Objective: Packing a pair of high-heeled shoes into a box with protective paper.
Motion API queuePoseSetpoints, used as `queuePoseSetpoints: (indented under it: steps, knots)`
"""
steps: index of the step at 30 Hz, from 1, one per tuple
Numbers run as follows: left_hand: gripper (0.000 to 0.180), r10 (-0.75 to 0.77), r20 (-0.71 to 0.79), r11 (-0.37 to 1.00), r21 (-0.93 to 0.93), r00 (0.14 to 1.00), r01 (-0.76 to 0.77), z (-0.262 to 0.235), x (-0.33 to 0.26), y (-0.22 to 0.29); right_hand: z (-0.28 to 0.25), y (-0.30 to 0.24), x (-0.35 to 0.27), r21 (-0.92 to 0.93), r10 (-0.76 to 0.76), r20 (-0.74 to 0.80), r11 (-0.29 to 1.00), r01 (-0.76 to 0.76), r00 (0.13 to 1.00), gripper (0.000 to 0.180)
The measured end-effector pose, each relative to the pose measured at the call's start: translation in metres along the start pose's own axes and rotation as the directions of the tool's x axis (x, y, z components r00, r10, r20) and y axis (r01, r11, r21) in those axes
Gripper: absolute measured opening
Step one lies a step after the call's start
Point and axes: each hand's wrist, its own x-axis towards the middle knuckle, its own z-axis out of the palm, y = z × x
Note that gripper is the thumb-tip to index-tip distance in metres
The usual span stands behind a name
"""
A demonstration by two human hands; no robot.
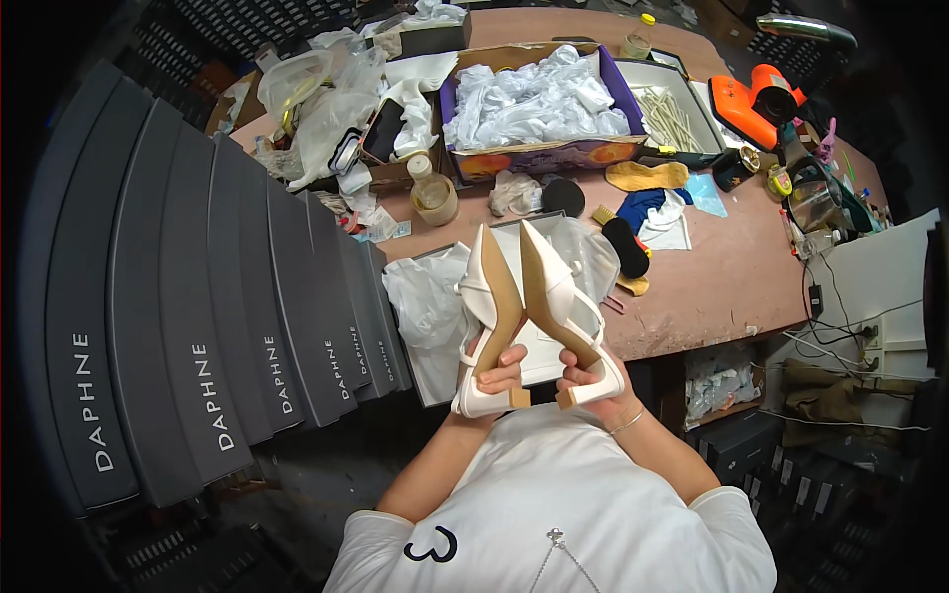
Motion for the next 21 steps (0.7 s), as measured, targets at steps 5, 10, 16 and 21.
queuePoseSetpoints:
  steps: [5, 10, 16, 21]
  knots:
    - [0.049, 0.008, 0.033, 0.993, 0.117, 0.999, -0.012, -0.011, -0.013, -0.014, -0.011, 0.008, -0.007, 0.042, 0.146, -0.004, 0.988, -0.146, 0.989, 0.035]
    - [0.047, -0.011, -0.041, 0.98, 0.2, 0.999, 0.019, -0.011, -0.016, -0.017, -0.024, 0.013, -0.01, 0.053, 0.262, 0.034, 0.963, -0.264, 0.964, 0.032]
    - [0.049, -0.032, -0.041, 0.976, 0.214, 0.999, 0.04, -0.018, -0.017, -0.015, -0.028, 0.011, -0.009, 0.064, 0.283, 0.043, 0.956, -0.286, 0.958, 0.031]
    - [0.049, -0.043, -0.05, 0.981, 0.189, 0.998, 0.052, -0.017, -0.014, -0.017, -0.029, 0.01, -0.008, 0.066, 0.276, 0.071, 0.958, -0.28, 0.959, 0.031]
